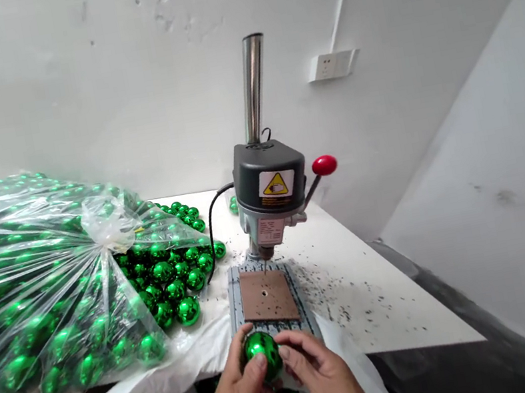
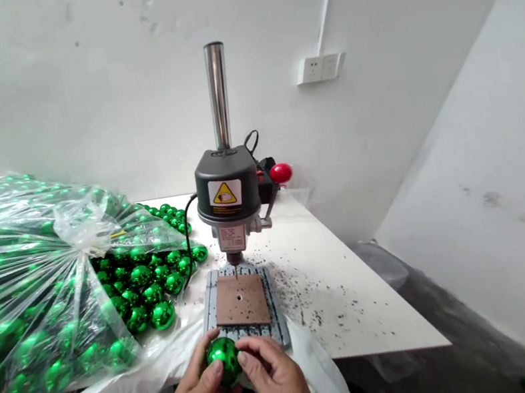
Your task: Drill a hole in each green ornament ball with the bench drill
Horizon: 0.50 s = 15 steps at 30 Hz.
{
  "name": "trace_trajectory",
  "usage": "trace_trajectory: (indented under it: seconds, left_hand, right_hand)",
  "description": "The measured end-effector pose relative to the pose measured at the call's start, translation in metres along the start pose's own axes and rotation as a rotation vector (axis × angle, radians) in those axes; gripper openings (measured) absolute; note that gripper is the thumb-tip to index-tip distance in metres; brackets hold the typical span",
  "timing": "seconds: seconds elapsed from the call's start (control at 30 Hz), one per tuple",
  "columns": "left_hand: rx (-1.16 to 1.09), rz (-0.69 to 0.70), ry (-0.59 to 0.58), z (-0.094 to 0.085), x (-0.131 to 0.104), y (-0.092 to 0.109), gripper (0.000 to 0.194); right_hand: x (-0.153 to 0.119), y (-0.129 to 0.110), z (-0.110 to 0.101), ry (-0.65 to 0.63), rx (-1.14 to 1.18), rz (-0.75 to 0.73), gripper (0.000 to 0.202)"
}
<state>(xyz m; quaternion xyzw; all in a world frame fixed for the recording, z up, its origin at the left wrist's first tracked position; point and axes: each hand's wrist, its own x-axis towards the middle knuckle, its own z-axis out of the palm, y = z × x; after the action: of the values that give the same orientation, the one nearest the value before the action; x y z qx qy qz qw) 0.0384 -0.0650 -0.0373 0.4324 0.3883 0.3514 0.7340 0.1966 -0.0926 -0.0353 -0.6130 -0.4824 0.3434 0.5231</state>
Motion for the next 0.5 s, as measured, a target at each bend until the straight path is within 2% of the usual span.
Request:
trace_trajectory:
  seconds: [0.07,0.13,0.27,0.33,0.4,0.5]
  left_hand:
    - [-0.033,0.04,0.074,-0.001,0.002,-0.002,0.08]
    - [-0.103,0.065,0.088,0.0,0.007,-0.002,0.074]
    - [-0.161,0.072,0.039,0.003,0.015,0.005,0.066]
    - [-0.024,0.11,0.092,0.003,0.021,0.016,0.059]
    - [0.167,0.183,0.193,0.001,0.031,0.033,0.049]
    - [0.364,0.257,0.223,-0.002,0.054,0.059,0.045]
  right_hand:
    - [0.002,-0.002,0.001,-0.038,0.086,0.146,0.071]
    - [0.004,-0.006,0.003,-0.004,0.155,0.249,0.08]
    - [0.008,-0.008,0.012,0.055,0.184,0.275,0.082]
    - [0.009,-0.005,0.012,0.073,0.179,0.264,0.084]
    - [0.007,0.002,0.006,0.098,0.143,0.258,0.088]
    - [0.0,0.02,-0.011,0.168,0.008,0.233,0.083]
